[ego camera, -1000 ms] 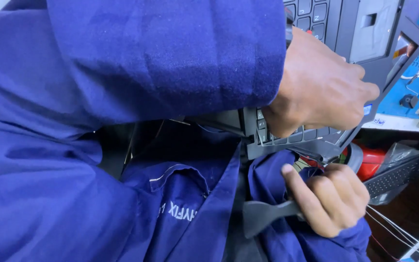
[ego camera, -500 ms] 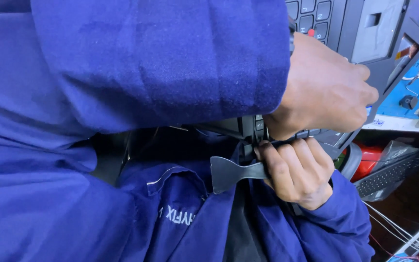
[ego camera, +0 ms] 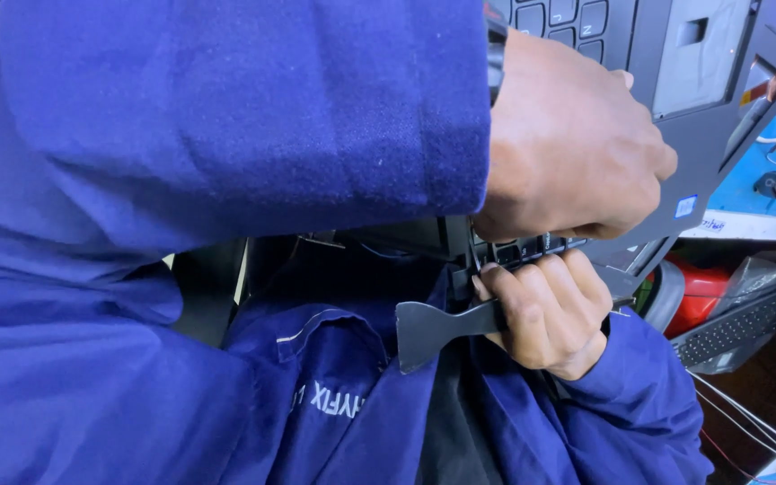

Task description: The person uses a plastic pry tool to carefully lift and detach the keyboard from a laptop. They work around the edges and under the keys to release the clips, then lift the keyboard away from the chassis.

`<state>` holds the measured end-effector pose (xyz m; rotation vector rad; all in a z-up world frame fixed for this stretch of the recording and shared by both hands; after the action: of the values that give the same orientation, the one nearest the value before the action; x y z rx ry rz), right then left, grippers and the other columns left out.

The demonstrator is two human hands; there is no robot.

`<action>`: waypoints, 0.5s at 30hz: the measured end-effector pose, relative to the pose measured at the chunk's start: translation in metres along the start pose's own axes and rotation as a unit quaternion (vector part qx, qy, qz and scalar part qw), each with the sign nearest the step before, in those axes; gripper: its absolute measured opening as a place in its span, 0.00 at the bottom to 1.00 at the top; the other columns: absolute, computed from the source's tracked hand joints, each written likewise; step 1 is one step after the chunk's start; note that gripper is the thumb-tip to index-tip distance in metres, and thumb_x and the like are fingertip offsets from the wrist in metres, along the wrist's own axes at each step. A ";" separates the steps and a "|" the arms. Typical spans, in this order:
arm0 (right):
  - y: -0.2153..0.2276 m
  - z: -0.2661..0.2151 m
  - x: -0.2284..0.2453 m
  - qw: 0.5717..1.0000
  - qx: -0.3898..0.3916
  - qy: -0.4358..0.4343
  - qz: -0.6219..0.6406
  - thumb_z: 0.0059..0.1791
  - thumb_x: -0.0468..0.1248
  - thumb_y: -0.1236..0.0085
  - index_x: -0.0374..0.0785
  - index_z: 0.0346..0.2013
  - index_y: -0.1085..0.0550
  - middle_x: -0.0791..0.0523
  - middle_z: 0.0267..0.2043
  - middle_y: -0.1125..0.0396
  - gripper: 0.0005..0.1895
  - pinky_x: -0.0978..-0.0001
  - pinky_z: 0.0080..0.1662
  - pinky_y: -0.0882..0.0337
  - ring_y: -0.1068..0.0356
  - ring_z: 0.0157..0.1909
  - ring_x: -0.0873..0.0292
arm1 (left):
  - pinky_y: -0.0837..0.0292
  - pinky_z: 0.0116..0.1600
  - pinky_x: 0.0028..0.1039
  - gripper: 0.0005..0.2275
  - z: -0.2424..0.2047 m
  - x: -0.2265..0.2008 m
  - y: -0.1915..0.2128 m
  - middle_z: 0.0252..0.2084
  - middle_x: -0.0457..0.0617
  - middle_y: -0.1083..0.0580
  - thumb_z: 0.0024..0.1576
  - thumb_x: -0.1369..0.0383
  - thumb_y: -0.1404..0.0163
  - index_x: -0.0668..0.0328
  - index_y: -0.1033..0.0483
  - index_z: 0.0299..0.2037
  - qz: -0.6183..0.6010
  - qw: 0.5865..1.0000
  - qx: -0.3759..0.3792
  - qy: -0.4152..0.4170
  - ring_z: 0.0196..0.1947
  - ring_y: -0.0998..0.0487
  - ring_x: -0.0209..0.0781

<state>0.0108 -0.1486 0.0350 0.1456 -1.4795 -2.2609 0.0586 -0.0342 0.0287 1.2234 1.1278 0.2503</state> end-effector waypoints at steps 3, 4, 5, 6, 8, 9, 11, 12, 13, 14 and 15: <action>0.000 0.002 -0.003 0.999 0.034 -0.036 0.012 0.56 0.34 0.52 0.28 0.35 0.28 0.55 0.19 0.46 0.10 0.61 0.28 0.50 0.50 0.19 0.56 | 0.46 0.72 0.68 0.13 0.002 0.000 -0.003 0.49 0.45 0.35 0.40 0.69 0.31 0.43 0.18 0.34 -0.014 1.000 0.018 0.006 0.50 0.29 0.51; 0.002 0.002 -0.004 0.999 0.035 -0.038 0.015 0.56 0.34 0.52 0.28 0.35 0.28 0.55 0.19 0.46 0.10 0.61 0.28 0.50 0.50 0.19 0.56 | 0.46 0.72 0.68 0.13 0.003 -0.001 -0.005 0.49 0.45 0.35 0.40 0.69 0.31 0.43 0.18 0.34 -0.017 1.000 0.019 0.006 0.50 0.29 0.51; 0.002 0.002 -0.004 0.998 0.048 -0.039 0.025 0.56 0.34 0.51 0.27 0.36 0.28 0.54 0.20 0.45 0.11 0.61 0.28 0.49 0.50 0.19 0.55 | 0.48 0.74 0.66 0.15 0.004 0.001 -0.006 0.50 0.45 0.35 0.41 0.69 0.33 0.40 0.18 0.37 -0.016 1.000 0.014 0.019 0.53 0.30 0.53; 0.002 0.002 -0.004 0.997 0.060 -0.039 0.035 0.56 0.34 0.50 0.26 0.37 0.28 0.53 0.20 0.45 0.11 0.61 0.28 0.48 0.49 0.20 0.54 | 0.50 0.76 0.64 0.16 0.005 0.002 -0.008 0.52 0.45 0.35 0.42 0.70 0.35 0.38 0.18 0.40 -0.016 0.999 0.010 0.033 0.55 0.31 0.55; 0.000 0.000 -0.005 0.997 0.046 -0.054 0.032 0.56 0.35 0.51 0.27 0.37 0.28 0.52 0.21 0.42 0.11 0.61 0.28 0.47 0.46 0.20 0.53 | 0.46 0.71 0.66 0.13 0.012 0.003 -0.015 0.50 0.46 0.34 0.42 0.65 0.35 0.36 0.18 0.37 0.016 0.999 -0.026 0.016 0.51 0.29 0.55; 0.000 0.000 -0.007 0.997 0.032 -0.063 0.032 0.56 0.35 0.51 0.28 0.36 0.29 0.51 0.22 0.40 0.11 0.61 0.29 0.45 0.44 0.21 0.53 | 0.42 0.66 0.67 0.10 0.014 0.003 -0.016 0.48 0.46 0.33 0.42 0.60 0.36 0.34 0.18 0.34 0.046 0.997 -0.064 0.005 0.46 0.28 0.56; 0.002 0.002 -0.008 0.997 0.038 -0.063 0.037 0.56 0.35 0.51 0.27 0.36 0.29 0.51 0.22 0.40 0.11 0.60 0.28 0.45 0.44 0.21 0.53 | 0.39 0.63 0.64 0.10 0.012 0.003 -0.013 0.47 0.46 0.32 0.42 0.61 0.35 0.34 0.18 0.33 0.050 0.996 -0.074 -0.003 0.44 0.27 0.56; 0.003 0.003 -0.008 0.996 0.045 -0.062 0.042 0.56 0.35 0.50 0.27 0.36 0.29 0.51 0.22 0.40 0.11 0.60 0.28 0.45 0.43 0.21 0.52 | 0.35 0.59 0.60 0.10 0.011 0.003 -0.011 0.45 0.46 0.31 0.41 0.62 0.35 0.35 0.18 0.32 0.054 0.995 -0.085 -0.009 0.41 0.26 0.57; 0.006 0.005 -0.009 0.996 0.043 -0.061 0.040 0.56 0.35 0.50 0.27 0.36 0.29 0.51 0.22 0.40 0.11 0.60 0.28 0.45 0.43 0.21 0.52 | 0.35 0.59 0.60 0.10 0.013 0.002 -0.010 0.45 0.46 0.31 0.41 0.62 0.35 0.35 0.18 0.32 0.056 0.995 -0.084 -0.010 0.41 0.26 0.57; 0.007 0.007 -0.009 0.996 0.050 -0.052 0.046 0.56 0.36 0.51 0.26 0.35 0.29 0.50 0.23 0.39 0.13 0.60 0.28 0.45 0.43 0.21 0.52 | 0.37 0.60 0.68 0.11 0.015 0.001 -0.009 0.45 0.48 0.31 0.43 0.67 0.37 0.39 0.18 0.35 0.036 0.996 -0.085 -0.015 0.41 0.25 0.59; 0.009 0.008 -0.008 0.996 0.057 -0.043 0.053 0.56 0.37 0.52 0.25 0.34 0.29 0.49 0.24 0.38 0.15 0.60 0.28 0.45 0.43 0.21 0.51 | 0.39 0.61 0.76 0.12 0.016 0.000 -0.008 0.44 0.49 0.30 0.44 0.72 0.39 0.44 0.18 0.38 0.016 0.996 -0.084 -0.018 0.42 0.24 0.61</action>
<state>0.0181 -0.1410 0.0450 0.0025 -1.6220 -2.1246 0.0677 -0.0474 0.0206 1.0931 1.0360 0.3387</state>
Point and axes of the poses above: each hand's wrist, its own z-axis towards the middle knuckle, its own y-axis out of the back of the hand, x = y × z, the point moved 7 cm from there along z, towards the middle knuckle
